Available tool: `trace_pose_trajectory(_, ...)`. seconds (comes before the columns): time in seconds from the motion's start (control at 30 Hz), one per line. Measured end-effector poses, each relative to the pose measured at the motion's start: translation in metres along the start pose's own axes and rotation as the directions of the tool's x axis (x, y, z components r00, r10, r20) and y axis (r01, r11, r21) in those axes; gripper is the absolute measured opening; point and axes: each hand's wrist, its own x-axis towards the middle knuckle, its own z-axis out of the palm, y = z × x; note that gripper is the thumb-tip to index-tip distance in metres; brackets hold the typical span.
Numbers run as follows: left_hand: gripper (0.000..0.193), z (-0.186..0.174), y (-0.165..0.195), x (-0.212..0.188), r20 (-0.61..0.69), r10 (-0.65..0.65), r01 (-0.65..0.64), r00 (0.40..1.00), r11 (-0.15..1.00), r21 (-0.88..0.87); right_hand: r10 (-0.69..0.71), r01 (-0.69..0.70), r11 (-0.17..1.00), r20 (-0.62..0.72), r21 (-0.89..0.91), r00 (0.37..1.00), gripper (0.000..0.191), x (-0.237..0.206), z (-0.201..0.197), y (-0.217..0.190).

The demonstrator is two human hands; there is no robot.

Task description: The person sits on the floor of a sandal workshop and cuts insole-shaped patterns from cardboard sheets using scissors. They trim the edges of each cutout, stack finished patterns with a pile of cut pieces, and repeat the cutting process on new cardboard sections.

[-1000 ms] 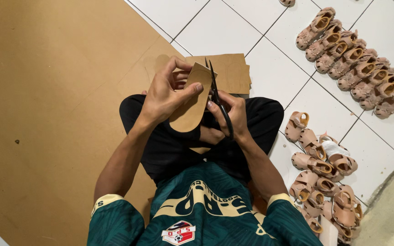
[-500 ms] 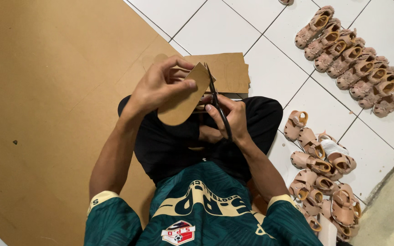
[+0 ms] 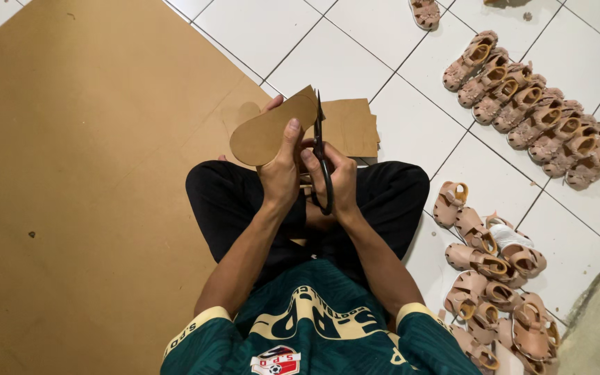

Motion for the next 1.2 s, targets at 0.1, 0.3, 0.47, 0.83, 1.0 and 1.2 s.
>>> trace_pose_trajectory(0.1, 0.042, 0.003, 0.011, -0.004, 0.005, 0.034, -0.034, 0.999, 0.999, 0.005, 0.214, -0.214, 0.977, 0.033, -0.007, 0.976, 0.049, 0.003, -0.001, 0.000)
trace_pose_trajectory(0.3, 0.041, 0.000, 0.020, -0.014, 0.049, 0.026, -0.030, 0.998, 0.997, 0.077, 0.109, -0.115, 0.990, 0.082, 0.077, 0.991, 0.057, 0.008, -0.004, 0.001)
trace_pose_trajectory(0.47, 0.042, 0.003, 0.022, -0.015, 0.032, 0.019, -0.018, 0.999, 0.999, -0.026, 0.075, -0.081, 0.996, 0.144, 0.039, 0.987, 0.061, 0.010, -0.011, -0.001)
trace_pose_trajectory(0.83, 0.046, -0.002, 0.021, -0.017, 0.091, -0.026, 0.033, 0.995, 0.997, -0.076, 0.111, -0.113, 0.994, 0.116, 0.009, 0.987, 0.059, 0.007, -0.011, 0.004)
trace_pose_trajectory(1.0, 0.048, -0.007, 0.019, -0.013, 0.136, -0.045, 0.064, 0.990, 0.988, -0.138, 0.075, -0.084, 0.994, 0.111, 0.076, 0.991, 0.055, 0.007, -0.012, 0.004)
trace_pose_trajectory(1.2, 0.050, -0.012, 0.022, -0.011, 0.164, -0.109, 0.131, 0.980, 0.983, -0.129, 0.112, -0.115, 0.993, 0.091, 0.028, 0.990, 0.053, 0.004, -0.016, 0.001)
